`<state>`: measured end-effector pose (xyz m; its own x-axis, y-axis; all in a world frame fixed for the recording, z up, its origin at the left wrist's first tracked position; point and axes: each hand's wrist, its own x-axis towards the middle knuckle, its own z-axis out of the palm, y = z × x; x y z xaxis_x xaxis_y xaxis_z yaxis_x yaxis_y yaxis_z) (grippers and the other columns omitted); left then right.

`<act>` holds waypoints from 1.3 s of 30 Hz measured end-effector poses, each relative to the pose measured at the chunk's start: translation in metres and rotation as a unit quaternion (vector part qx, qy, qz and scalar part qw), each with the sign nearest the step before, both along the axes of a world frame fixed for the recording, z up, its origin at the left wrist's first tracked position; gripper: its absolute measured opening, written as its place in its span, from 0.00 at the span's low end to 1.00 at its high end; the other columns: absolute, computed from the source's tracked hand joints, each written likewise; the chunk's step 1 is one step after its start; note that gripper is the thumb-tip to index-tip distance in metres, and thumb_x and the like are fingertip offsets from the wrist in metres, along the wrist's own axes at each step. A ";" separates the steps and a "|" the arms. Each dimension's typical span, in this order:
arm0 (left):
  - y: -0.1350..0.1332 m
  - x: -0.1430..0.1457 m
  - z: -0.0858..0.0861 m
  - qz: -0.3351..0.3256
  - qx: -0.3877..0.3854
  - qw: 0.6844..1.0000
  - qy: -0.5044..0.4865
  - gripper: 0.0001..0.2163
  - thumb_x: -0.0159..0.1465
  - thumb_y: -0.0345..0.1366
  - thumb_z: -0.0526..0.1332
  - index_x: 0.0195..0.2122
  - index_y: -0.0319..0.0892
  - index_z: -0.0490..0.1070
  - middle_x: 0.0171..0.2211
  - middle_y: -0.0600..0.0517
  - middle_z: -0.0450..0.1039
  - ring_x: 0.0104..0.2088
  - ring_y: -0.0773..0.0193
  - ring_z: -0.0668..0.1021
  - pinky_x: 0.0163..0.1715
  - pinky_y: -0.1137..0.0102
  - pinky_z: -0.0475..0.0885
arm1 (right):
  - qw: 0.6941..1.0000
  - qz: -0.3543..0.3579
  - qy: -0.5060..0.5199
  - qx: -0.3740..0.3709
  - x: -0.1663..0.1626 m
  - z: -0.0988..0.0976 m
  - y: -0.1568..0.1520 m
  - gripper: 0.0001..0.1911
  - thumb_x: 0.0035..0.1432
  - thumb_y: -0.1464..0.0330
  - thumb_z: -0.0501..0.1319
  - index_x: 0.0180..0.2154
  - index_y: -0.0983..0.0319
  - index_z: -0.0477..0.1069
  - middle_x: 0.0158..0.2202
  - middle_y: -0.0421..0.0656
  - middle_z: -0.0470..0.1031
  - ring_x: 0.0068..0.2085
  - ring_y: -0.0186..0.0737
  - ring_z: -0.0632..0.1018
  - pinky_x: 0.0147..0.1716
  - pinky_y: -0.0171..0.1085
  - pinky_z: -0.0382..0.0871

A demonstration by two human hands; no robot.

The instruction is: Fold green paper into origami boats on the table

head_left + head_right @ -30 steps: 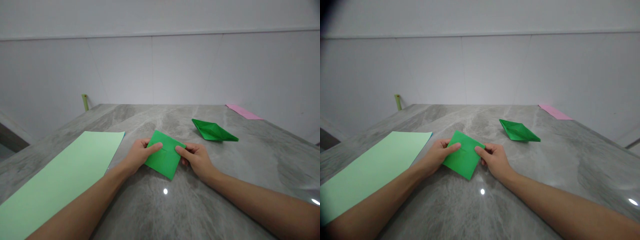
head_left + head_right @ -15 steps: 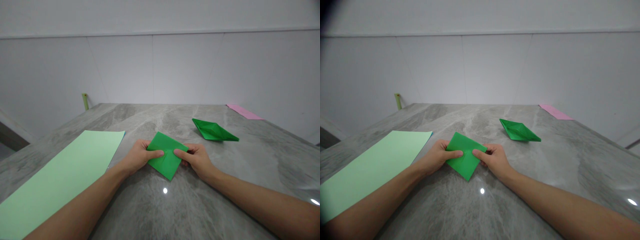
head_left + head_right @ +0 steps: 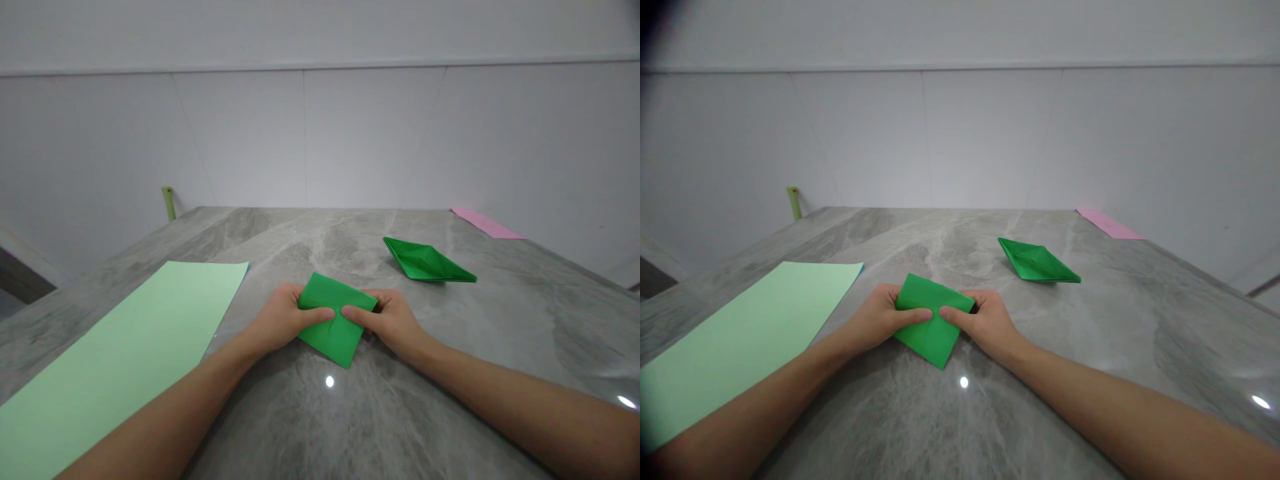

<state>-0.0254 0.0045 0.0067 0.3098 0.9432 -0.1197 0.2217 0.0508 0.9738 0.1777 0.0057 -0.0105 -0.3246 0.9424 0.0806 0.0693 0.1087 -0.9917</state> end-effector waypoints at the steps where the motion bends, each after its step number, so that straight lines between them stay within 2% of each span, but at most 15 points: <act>1: -0.001 0.000 0.000 -0.003 0.005 1.000 0.004 0.09 0.51 0.40 0.69 0.25 0.39 0.76 0.22 0.55 0.74 0.22 0.69 0.71 0.23 0.75 0.65 | 1.000 0.002 -0.004 -0.002 0.000 -0.001 0.000 0.19 0.46 0.55 0.69 0.19 0.62 0.69 0.15 0.34 0.61 0.19 0.29 0.59 0.18 0.32 0.55; 15: -0.001 0.000 -0.004 -0.019 0.019 1.000 0.002 0.09 0.52 0.40 0.69 0.26 0.38 0.76 0.23 0.54 0.74 0.23 0.68 0.72 0.24 0.75 0.66 | 1.000 0.011 -0.013 -0.024 0.001 -0.003 -0.001 0.18 0.47 0.56 0.69 0.23 0.65 0.73 0.20 0.39 0.69 0.23 0.32 0.67 0.23 0.33 0.61; 23: -0.001 0.000 -0.004 -0.016 0.008 1.000 -0.010 0.09 0.51 0.39 0.70 0.27 0.39 0.77 0.25 0.53 0.77 0.24 0.67 0.74 0.25 0.74 0.68 | 1.000 0.004 -0.021 -0.010 0.001 -0.002 -0.001 0.17 0.47 0.56 0.69 0.22 0.64 0.72 0.20 0.39 0.68 0.23 0.32 0.66 0.24 0.33 0.61; 27: 0.000 0.000 -0.005 -0.009 -0.010 1.000 -0.027 0.09 0.51 0.40 0.70 0.27 0.39 0.77 0.25 0.53 0.78 0.23 0.66 0.75 0.25 0.74 0.69 | 1.000 -0.005 0.003 -0.009 0.001 -0.001 -0.001 0.18 0.47 0.56 0.69 0.20 0.63 0.69 0.17 0.36 0.64 0.20 0.30 0.63 0.20 0.32 0.57; 29: 0.003 0.000 -0.005 -0.003 -0.007 0.999 -0.041 0.09 0.52 0.40 0.69 0.28 0.39 0.78 0.26 0.52 0.79 0.25 0.66 0.76 0.26 0.73 0.70 | 0.999 -0.034 0.020 -0.009 0.001 -0.002 0.000 0.20 0.47 0.56 0.69 0.19 0.62 0.67 0.16 0.35 0.62 0.19 0.29 0.61 0.18 0.32 0.53; 33: 0.008 -0.001 -0.002 0.058 -0.006 0.995 -0.086 0.09 0.52 0.39 0.69 0.31 0.39 0.77 0.29 0.50 0.79 0.27 0.64 0.78 0.27 0.72 0.72 | 0.992 -0.112 0.054 -0.003 0.004 -0.006 0.004 0.22 0.47 0.55 0.69 0.18 0.62 0.64 0.14 0.34 0.60 0.17 0.29 0.60 0.16 0.32 0.50; 36: 0.010 -0.001 -0.001 0.119 -0.011 0.986 -0.119 0.10 0.50 0.39 0.70 0.30 0.39 0.76 0.27 0.50 0.79 0.25 0.65 0.78 0.25 0.73 0.73 | 0.990 -0.122 0.066 0.001 0.004 -0.009 0.007 0.23 0.48 0.55 0.69 0.18 0.61 0.62 0.14 0.34 0.59 0.18 0.29 0.60 0.17 0.32 0.49; 39: 0.011 -0.002 0.000 0.144 0.003 0.980 -0.138 0.12 0.49 0.40 0.71 0.29 0.38 0.75 0.26 0.50 0.79 0.24 0.65 0.78 0.24 0.73 0.73 | 0.991 -0.115 0.062 0.008 0.003 -0.010 0.007 0.23 0.49 0.55 0.69 0.18 0.62 0.63 0.14 0.34 0.60 0.18 0.29 0.60 0.17 0.32 0.49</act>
<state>-0.0271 0.0152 0.0063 0.0501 0.9968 -0.0630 -0.0723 0.0665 0.9952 0.1810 0.0131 -0.0209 -0.0880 0.9886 0.1219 -0.0279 0.1199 -0.9924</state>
